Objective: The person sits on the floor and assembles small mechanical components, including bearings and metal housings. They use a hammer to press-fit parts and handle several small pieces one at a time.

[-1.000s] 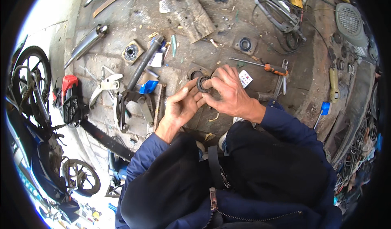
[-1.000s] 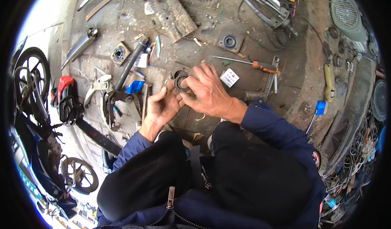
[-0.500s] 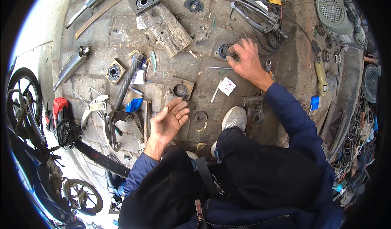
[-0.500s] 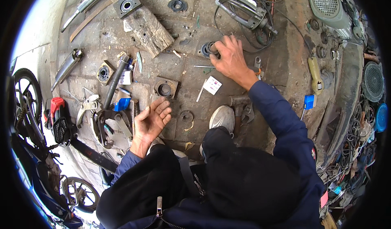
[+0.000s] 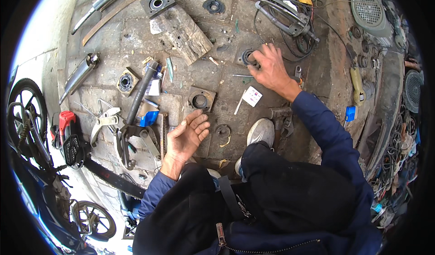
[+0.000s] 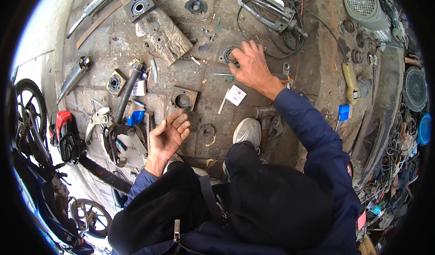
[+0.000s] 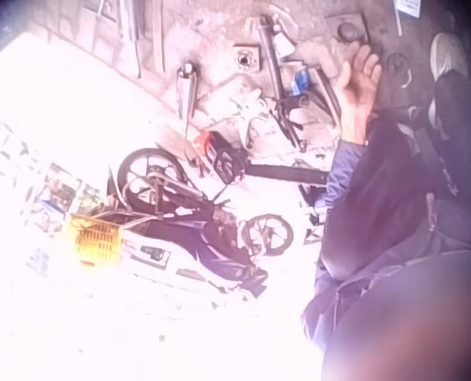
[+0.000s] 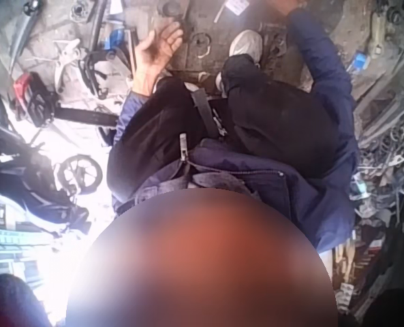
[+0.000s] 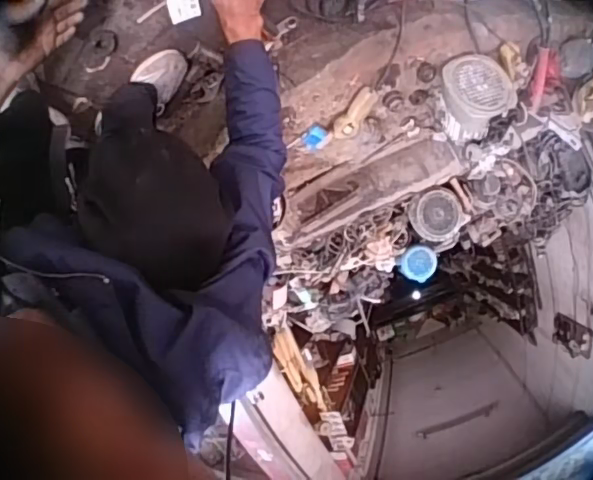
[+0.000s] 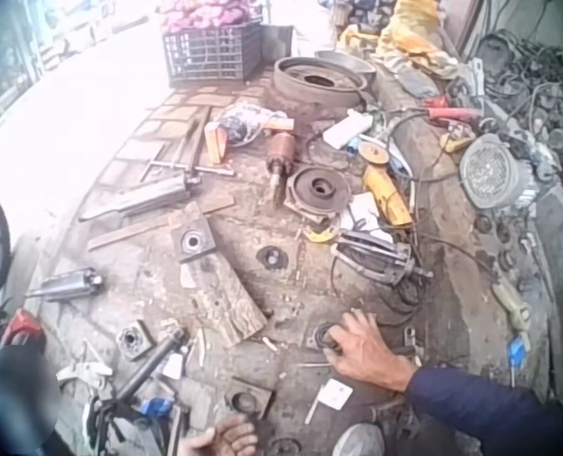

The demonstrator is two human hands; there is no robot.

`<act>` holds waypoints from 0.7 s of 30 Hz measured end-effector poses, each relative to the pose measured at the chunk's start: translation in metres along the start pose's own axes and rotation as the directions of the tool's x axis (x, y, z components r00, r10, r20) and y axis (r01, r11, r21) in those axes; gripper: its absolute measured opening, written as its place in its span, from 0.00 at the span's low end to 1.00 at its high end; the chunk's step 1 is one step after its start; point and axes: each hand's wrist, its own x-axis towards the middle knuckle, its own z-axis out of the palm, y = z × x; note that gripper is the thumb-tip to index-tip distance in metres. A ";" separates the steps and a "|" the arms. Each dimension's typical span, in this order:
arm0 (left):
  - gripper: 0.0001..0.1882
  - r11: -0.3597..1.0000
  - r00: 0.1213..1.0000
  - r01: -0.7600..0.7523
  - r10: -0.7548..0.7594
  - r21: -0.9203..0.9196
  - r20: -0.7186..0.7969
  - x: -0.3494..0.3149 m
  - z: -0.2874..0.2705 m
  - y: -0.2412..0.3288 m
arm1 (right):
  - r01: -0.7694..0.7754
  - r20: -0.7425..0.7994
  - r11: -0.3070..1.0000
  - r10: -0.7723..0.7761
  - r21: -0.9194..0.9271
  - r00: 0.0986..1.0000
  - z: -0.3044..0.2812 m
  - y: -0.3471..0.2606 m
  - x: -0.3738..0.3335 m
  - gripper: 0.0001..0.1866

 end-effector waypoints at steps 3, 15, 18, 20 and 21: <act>0.38 1.000 1.000 0.000 0.000 0.004 -0.006 0.000 -0.001 0.000 | -0.001 0.010 1.000 0.001 0.012 1.000 -0.001 0.000 -0.001 0.14; 0.42 1.000 0.999 -0.002 0.003 0.023 -0.038 0.000 -0.004 0.000 | 0.008 -0.052 0.998 -0.005 0.065 0.999 0.006 0.002 -0.013 0.15; 0.42 0.999 0.999 -0.001 0.002 0.032 -0.036 0.000 -0.005 0.000 | 0.015 -0.044 0.998 -0.012 0.062 0.999 0.006 0.001 -0.014 0.14; 0.42 1.000 0.999 0.002 -0.001 0.031 -0.040 0.000 -0.005 -0.001 | 0.033 -0.054 0.998 -0.031 0.044 0.998 0.005 0.000 -0.014 0.14; 0.42 1.000 0.999 0.003 -0.002 0.030 -0.043 0.000 -0.005 -0.001 | 0.030 -0.055 0.999 -0.027 0.044 0.998 0.004 0.000 -0.014 0.14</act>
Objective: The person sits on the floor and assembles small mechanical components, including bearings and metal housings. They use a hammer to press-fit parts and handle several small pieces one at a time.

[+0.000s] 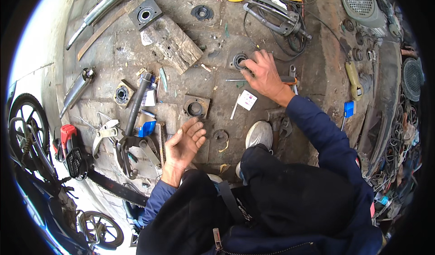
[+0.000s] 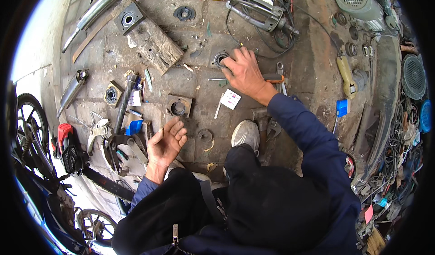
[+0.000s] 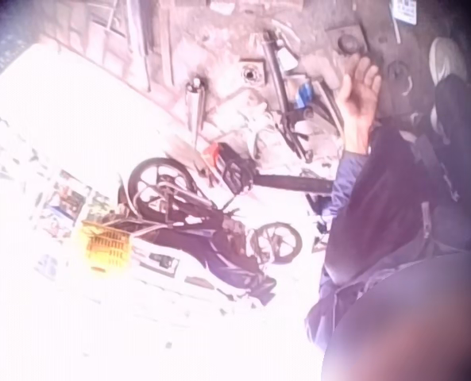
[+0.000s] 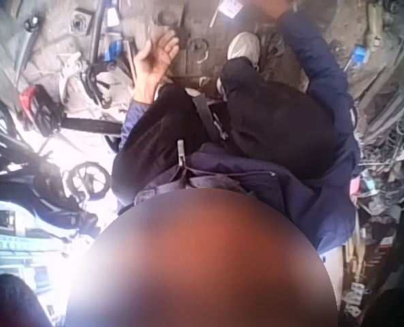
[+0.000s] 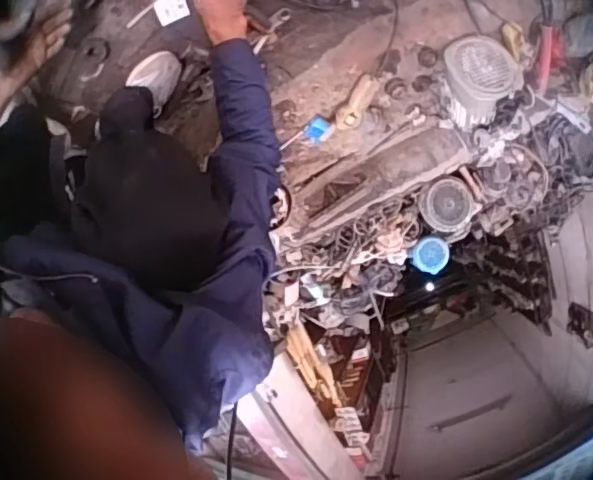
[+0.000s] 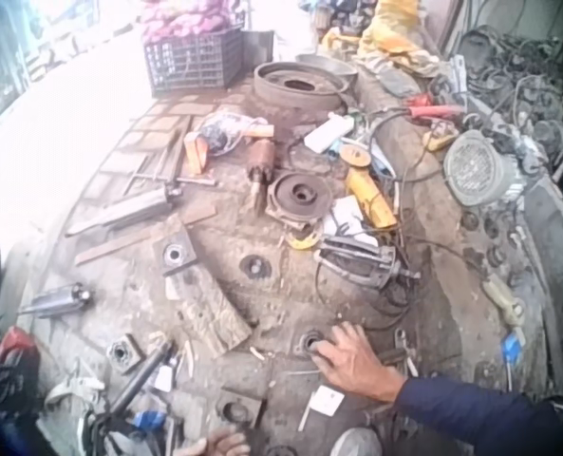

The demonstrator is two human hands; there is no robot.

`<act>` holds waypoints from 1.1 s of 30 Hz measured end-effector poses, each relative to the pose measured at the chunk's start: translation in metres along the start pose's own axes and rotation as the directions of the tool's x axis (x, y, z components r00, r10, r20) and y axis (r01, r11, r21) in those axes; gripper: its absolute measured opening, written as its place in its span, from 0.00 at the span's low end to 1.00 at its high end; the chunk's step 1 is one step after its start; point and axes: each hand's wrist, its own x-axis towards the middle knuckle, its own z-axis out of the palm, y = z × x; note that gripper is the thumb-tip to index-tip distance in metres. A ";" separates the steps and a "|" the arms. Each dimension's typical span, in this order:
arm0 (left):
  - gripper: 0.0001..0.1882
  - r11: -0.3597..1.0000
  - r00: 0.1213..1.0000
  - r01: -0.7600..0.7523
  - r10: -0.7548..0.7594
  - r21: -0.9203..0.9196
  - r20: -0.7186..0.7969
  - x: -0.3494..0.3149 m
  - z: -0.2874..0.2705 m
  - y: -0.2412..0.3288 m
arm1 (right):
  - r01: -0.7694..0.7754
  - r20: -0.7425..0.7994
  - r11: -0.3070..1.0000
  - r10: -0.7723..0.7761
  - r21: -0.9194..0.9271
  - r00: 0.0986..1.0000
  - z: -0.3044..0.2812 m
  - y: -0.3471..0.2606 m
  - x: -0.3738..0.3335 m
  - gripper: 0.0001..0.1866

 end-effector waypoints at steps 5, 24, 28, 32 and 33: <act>0.42 1.000 1.000 0.002 -0.002 -0.005 -0.009 0.000 0.002 0.001 | -0.036 -0.053 0.996 0.040 0.075 0.998 -0.005 -0.002 -0.002 0.15; 0.41 0.999 1.000 0.013 -0.012 -0.051 0.017 0.005 -0.003 0.003 | 0.019 -0.026 1.000 -0.018 0.017 0.999 -0.002 0.001 0.001 0.14; 0.41 0.998 1.000 0.028 -0.028 -0.050 0.005 0.007 -0.004 0.003 | 0.021 -0.016 1.000 -0.021 0.001 1.000 -0.002 0.001 0.000 0.13; 0.40 0.997 0.999 0.046 -0.045 -0.065 0.019 0.008 -0.004 0.002 | 0.041 -0.037 0.999 -0.041 0.012 0.998 -0.003 0.003 0.001 0.13; 0.40 0.996 0.999 0.048 -0.046 -0.072 0.028 0.009 -0.005 0.001 | 0.046 -0.036 0.999 -0.045 0.022 0.998 -0.002 0.003 0.002 0.13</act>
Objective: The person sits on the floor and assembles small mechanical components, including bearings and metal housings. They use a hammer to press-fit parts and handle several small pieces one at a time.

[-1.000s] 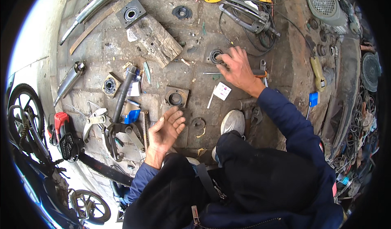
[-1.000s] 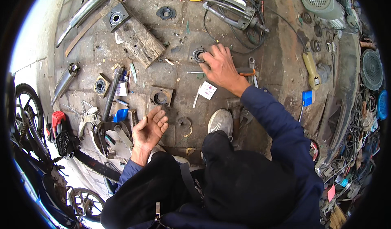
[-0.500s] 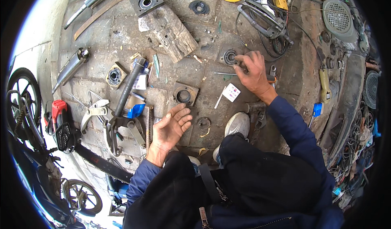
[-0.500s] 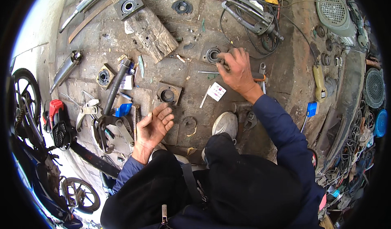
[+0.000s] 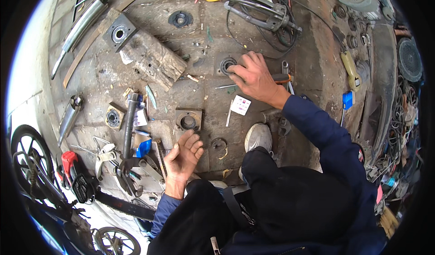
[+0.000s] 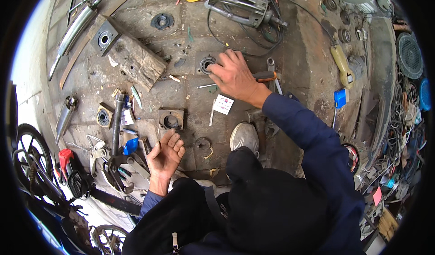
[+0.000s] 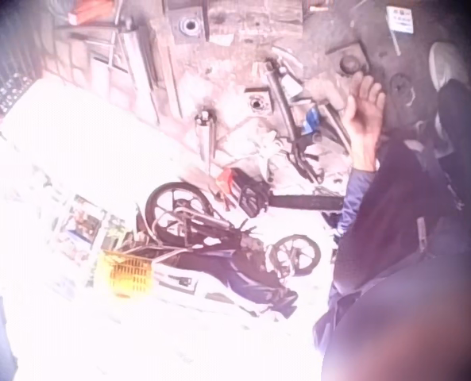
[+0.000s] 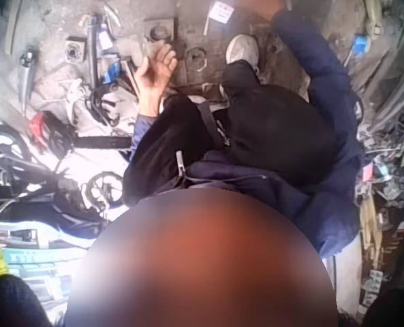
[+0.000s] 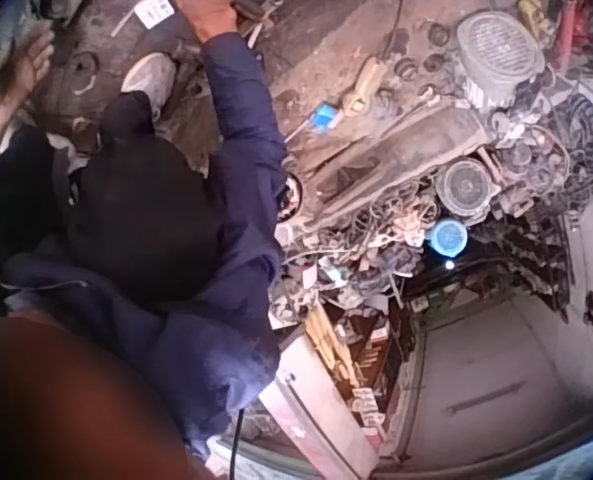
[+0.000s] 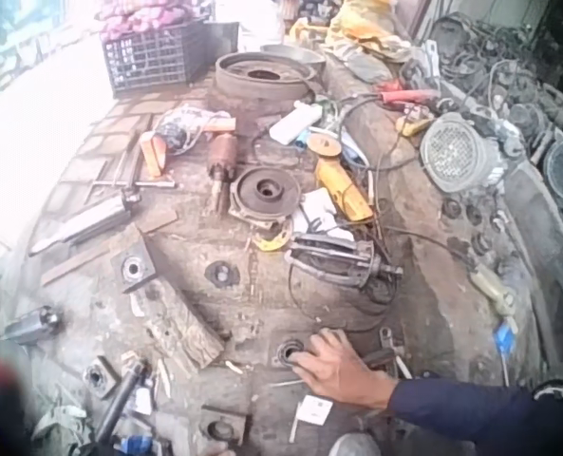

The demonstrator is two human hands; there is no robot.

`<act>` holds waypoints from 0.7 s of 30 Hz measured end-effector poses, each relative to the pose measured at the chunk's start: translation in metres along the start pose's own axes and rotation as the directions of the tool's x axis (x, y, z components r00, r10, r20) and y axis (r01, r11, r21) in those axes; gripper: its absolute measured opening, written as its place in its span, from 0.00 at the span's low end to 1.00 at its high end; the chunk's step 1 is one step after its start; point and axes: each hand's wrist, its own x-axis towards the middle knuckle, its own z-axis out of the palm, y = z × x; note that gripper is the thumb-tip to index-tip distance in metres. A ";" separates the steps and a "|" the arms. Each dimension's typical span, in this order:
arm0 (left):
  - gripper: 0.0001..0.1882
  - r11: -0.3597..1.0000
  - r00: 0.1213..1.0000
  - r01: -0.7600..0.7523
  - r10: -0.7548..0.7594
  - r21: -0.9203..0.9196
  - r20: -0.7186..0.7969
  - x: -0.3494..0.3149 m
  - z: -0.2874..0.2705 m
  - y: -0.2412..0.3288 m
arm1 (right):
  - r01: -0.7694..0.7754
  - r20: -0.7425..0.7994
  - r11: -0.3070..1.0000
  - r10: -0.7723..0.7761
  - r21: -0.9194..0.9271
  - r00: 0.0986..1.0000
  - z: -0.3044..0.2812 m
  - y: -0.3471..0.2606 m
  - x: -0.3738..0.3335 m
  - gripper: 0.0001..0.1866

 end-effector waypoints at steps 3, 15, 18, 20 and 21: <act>0.39 1.000 1.000 0.004 -0.004 0.005 -0.006 0.001 -0.001 -0.001 | -0.017 0.017 1.000 0.017 -0.004 1.000 0.000 0.000 0.001 0.14; 0.39 1.000 0.999 0.010 -0.008 0.030 -0.037 0.002 0.001 -0.002 | -0.043 0.159 0.996 0.056 -0.082 0.986 0.004 0.002 0.011 0.10; 0.39 1.000 0.999 0.004 -0.003 0.026 -0.041 0.001 0.002 -0.002 | -0.060 0.173 0.996 0.072 -0.072 0.982 0.003 0.003 0.011 0.09; 0.39 1.000 0.999 0.003 -0.002 0.023 -0.044 0.001 0.003 -0.001 | -0.075 0.176 0.995 0.085 -0.061 0.981 0.003 0.003 0.011 0.09; 0.39 1.000 0.999 0.002 -0.001 0.023 -0.045 0.001 0.003 -0.001 | -0.074 0.181 0.995 0.084 -0.061 0.980 0.003 0.003 0.011 0.09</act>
